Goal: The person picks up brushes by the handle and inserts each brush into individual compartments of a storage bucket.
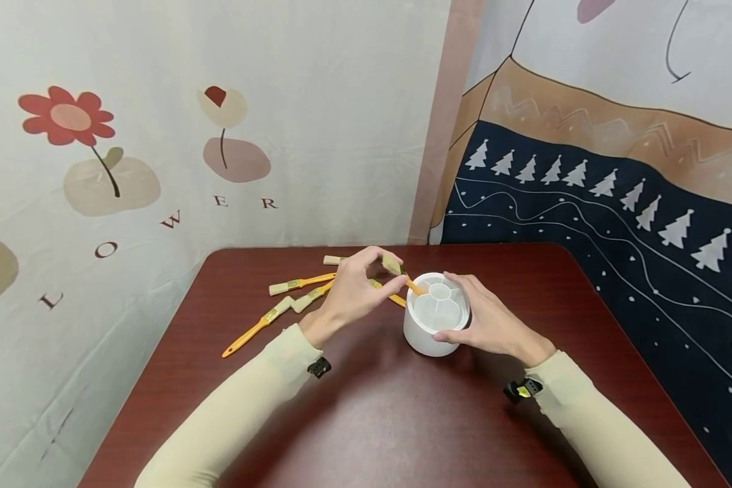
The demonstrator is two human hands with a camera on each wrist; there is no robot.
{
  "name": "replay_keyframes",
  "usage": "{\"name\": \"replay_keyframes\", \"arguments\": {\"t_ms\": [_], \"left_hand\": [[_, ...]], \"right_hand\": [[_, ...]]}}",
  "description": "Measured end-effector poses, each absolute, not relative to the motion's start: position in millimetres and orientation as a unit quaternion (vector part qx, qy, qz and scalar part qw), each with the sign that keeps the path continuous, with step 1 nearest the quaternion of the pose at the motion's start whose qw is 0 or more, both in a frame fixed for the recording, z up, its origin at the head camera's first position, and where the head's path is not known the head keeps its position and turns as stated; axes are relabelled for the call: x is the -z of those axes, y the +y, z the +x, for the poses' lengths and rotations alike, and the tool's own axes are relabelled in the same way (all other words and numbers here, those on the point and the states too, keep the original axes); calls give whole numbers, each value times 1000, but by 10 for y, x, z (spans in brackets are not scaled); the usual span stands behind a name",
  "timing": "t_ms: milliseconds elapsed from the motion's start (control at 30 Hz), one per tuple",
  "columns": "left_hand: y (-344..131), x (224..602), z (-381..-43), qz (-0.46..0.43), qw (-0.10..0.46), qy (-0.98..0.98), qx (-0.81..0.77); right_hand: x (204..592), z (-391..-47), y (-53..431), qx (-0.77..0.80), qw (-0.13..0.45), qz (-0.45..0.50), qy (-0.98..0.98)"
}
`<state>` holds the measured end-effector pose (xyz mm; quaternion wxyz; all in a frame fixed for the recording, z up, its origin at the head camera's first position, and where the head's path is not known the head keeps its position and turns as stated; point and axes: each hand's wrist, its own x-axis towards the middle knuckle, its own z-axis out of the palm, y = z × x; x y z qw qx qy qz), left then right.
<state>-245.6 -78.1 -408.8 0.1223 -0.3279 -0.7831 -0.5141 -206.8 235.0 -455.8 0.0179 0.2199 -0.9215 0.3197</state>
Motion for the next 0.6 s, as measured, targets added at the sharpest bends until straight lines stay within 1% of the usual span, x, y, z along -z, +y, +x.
{"name": "replay_keyframes", "arguments": {"t_ms": [200,600], "left_hand": [[-671,4117,-2490,-307,89,-801,506],[-578,4194,-2532,-264,45,-839,474]], "right_hand": [[4570,-2067,2358,-322,21,224,-920],[4558,-2058,2352,-317,30,230,-920]]}}
